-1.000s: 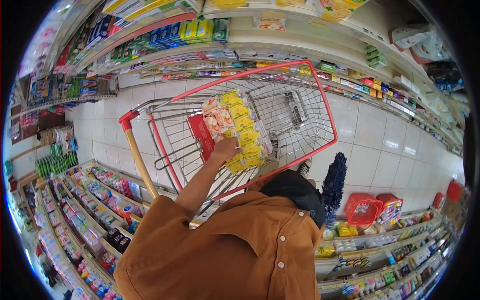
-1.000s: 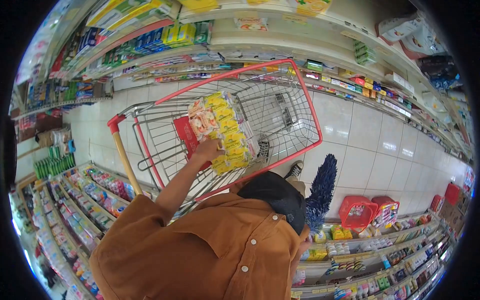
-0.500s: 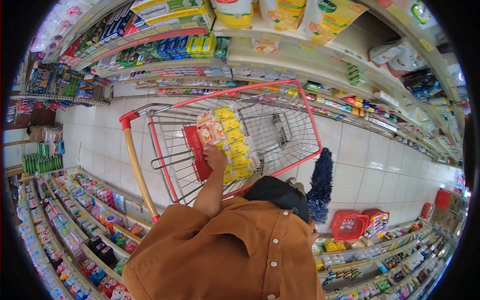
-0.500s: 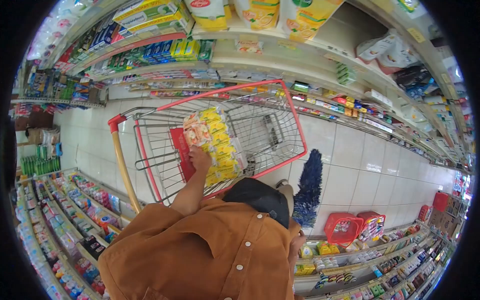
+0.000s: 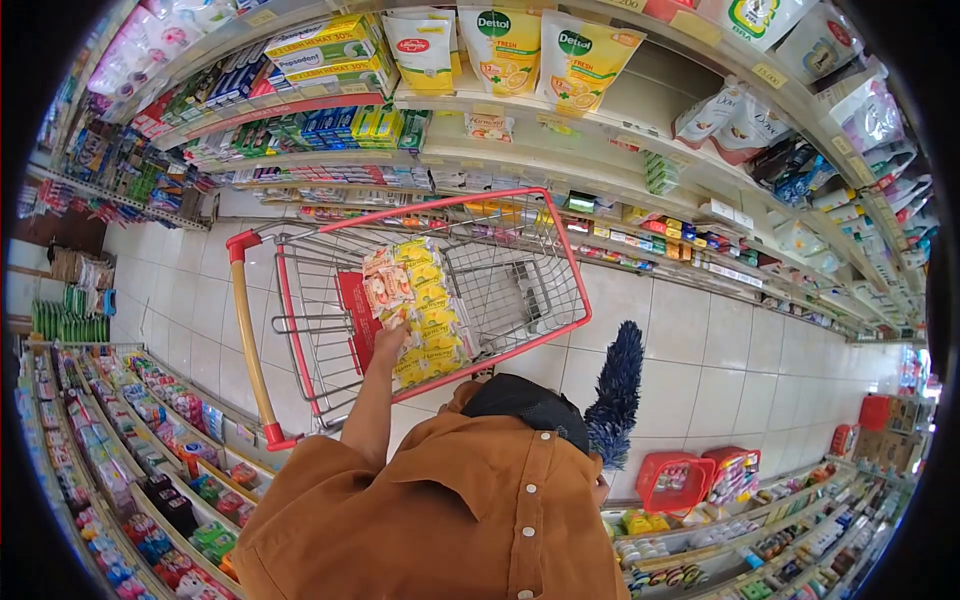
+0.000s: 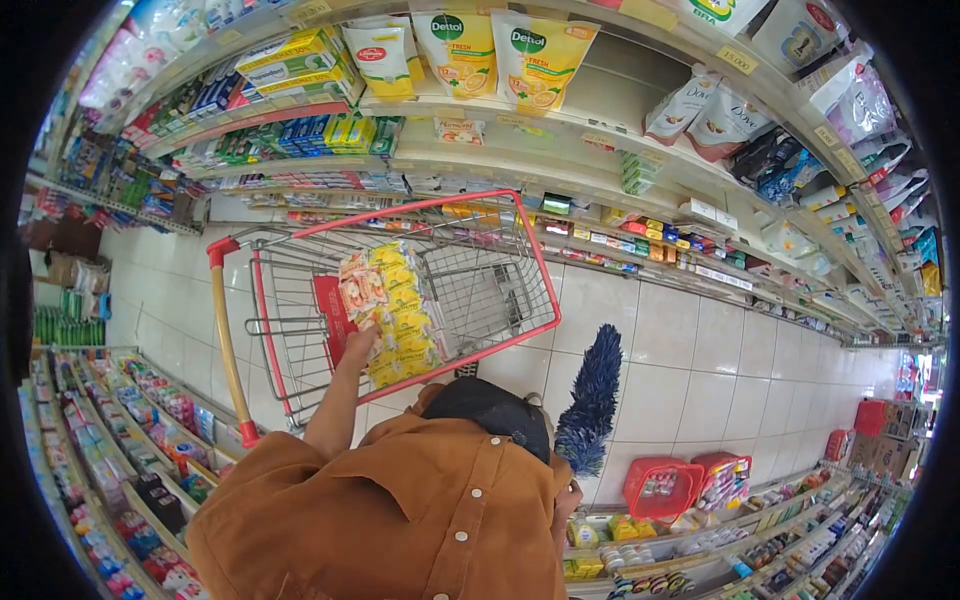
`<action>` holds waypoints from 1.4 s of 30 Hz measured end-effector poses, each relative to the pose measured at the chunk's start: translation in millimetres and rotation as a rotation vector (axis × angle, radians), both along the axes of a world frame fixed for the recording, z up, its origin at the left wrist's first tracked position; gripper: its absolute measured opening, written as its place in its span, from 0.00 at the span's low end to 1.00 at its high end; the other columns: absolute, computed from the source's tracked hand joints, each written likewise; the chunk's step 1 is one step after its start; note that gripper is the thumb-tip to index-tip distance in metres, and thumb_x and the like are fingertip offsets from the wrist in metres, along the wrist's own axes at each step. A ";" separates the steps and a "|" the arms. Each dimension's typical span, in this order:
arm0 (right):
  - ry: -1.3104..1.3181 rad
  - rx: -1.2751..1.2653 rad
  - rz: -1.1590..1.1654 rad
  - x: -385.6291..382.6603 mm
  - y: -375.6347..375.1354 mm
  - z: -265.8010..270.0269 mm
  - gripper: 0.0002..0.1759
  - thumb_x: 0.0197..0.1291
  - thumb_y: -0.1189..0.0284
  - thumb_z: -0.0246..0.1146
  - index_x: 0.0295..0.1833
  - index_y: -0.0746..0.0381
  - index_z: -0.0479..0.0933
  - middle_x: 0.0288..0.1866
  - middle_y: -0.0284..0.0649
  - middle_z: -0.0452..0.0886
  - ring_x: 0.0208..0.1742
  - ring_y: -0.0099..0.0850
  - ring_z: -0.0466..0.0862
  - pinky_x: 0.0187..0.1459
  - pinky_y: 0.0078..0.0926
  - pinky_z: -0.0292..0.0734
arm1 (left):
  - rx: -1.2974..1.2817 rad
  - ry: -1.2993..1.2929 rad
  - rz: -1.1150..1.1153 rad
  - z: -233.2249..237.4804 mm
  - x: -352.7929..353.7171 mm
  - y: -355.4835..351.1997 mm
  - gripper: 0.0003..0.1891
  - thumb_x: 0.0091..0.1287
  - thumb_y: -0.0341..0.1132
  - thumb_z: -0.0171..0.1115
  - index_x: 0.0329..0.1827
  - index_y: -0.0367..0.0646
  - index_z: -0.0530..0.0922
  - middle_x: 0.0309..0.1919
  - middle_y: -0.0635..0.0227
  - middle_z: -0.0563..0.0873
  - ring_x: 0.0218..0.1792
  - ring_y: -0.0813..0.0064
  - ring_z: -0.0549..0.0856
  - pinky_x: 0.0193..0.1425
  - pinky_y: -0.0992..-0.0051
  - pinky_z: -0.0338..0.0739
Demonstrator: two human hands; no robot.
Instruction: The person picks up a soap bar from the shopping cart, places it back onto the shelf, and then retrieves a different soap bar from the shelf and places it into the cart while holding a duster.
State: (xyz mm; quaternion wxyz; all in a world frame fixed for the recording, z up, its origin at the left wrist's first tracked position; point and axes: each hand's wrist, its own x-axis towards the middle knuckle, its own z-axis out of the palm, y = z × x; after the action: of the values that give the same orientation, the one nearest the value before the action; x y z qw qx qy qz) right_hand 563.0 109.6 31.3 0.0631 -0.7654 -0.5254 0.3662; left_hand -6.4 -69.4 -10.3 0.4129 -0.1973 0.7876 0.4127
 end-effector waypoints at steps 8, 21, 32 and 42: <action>0.318 0.064 0.133 42.1 76.1 -1.6 0.23 0.63 0.59 0.64 0.38 0.73 0.81 0.28 0.42 0.83 0.29 0.24 0.76 0.32 0.27 0.72 | 1.086 -0.059 0.364 145.4 55.0 90.6 0.20 0.70 0.48 0.58 0.56 0.44 0.75 0.44 0.66 0.84 0.43 0.66 0.85 0.45 0.68 0.81; 0.421 0.210 0.344 110.9 167.5 45.2 0.13 0.61 0.69 0.62 0.30 0.68 0.78 0.16 0.29 0.69 0.20 0.17 0.64 0.22 0.23 0.59 | 1.301 -0.283 0.064 245.0 215.8 216.3 0.21 0.74 0.44 0.50 0.61 0.39 0.71 0.49 0.59 0.84 0.48 0.62 0.86 0.50 0.63 0.84; 0.572 0.227 0.428 144.1 194.2 72.0 0.08 0.59 0.74 0.62 0.30 0.68 0.78 0.19 0.25 0.69 0.21 0.15 0.64 0.23 0.20 0.57 | 1.024 0.055 0.174 237.3 301.3 213.7 0.20 0.74 0.42 0.47 0.50 0.30 0.77 0.35 0.57 0.86 0.31 0.65 0.88 0.33 0.70 0.85; 0.610 0.258 0.549 134.3 208.1 105.0 0.09 0.56 0.73 0.66 0.28 0.67 0.78 0.18 0.23 0.65 0.22 0.14 0.59 0.23 0.20 0.51 | 1.021 -0.003 0.314 236.9 304.0 201.3 0.26 0.75 0.52 0.45 0.51 0.34 0.76 0.35 0.57 0.86 0.31 0.63 0.88 0.34 0.66 0.85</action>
State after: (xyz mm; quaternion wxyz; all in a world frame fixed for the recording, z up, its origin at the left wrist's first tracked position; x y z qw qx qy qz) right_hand 697.3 317.7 136.4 0.2110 -0.4395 -0.7084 0.5103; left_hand 297.6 131.9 226.6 0.3907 -0.0874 0.4470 0.8000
